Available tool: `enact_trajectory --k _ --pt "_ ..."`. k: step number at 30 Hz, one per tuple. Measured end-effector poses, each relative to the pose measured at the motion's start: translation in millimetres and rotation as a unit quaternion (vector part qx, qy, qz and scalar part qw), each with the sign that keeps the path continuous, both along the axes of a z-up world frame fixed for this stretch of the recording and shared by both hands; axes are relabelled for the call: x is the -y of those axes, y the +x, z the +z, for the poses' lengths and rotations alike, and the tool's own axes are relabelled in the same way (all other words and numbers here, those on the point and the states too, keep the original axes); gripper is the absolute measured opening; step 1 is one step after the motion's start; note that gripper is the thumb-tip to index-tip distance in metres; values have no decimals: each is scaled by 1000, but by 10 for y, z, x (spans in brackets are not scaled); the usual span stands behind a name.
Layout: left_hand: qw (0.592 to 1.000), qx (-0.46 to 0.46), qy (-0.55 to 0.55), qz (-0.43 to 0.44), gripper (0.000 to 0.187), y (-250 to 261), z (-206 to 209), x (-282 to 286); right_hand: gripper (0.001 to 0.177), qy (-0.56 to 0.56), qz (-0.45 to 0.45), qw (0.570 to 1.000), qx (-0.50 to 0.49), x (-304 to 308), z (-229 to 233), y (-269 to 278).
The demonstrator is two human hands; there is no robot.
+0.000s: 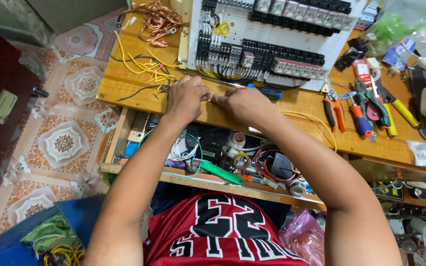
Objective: Wiring an electrical panel by stripping insulation from wires and connecting them to terminals
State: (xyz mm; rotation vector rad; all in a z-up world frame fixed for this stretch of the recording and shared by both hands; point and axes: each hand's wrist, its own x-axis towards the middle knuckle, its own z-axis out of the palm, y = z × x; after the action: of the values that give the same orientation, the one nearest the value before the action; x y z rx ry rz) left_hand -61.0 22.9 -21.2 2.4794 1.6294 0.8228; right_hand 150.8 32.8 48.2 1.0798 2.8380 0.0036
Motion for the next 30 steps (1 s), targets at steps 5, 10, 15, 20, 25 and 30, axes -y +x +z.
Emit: enact_trajectory --k 5,10,15,20,25,30 --pt "1000 19 -20 -1 17 -17 -34 -21 39 2 3 1000 2 -12 1 5" --pt "999 17 -29 -1 19 -3 -73 -52 40 -3 5 1000 7 -38 -18 35" --pt "999 28 -25 -3 19 -10 -78 -57 41 6 6 1000 10 -48 -50 39" --pt "999 29 -27 -1 18 -13 -99 -70 40 14 3 1000 6 -31 -56 53" --pt "999 30 -27 -1 17 0 -115 -67 38 21 0 1000 6 -4 -76 82" --pt "999 29 -25 8 17 0 -105 -66 38 25 -1 1000 -3 24 -18 68"
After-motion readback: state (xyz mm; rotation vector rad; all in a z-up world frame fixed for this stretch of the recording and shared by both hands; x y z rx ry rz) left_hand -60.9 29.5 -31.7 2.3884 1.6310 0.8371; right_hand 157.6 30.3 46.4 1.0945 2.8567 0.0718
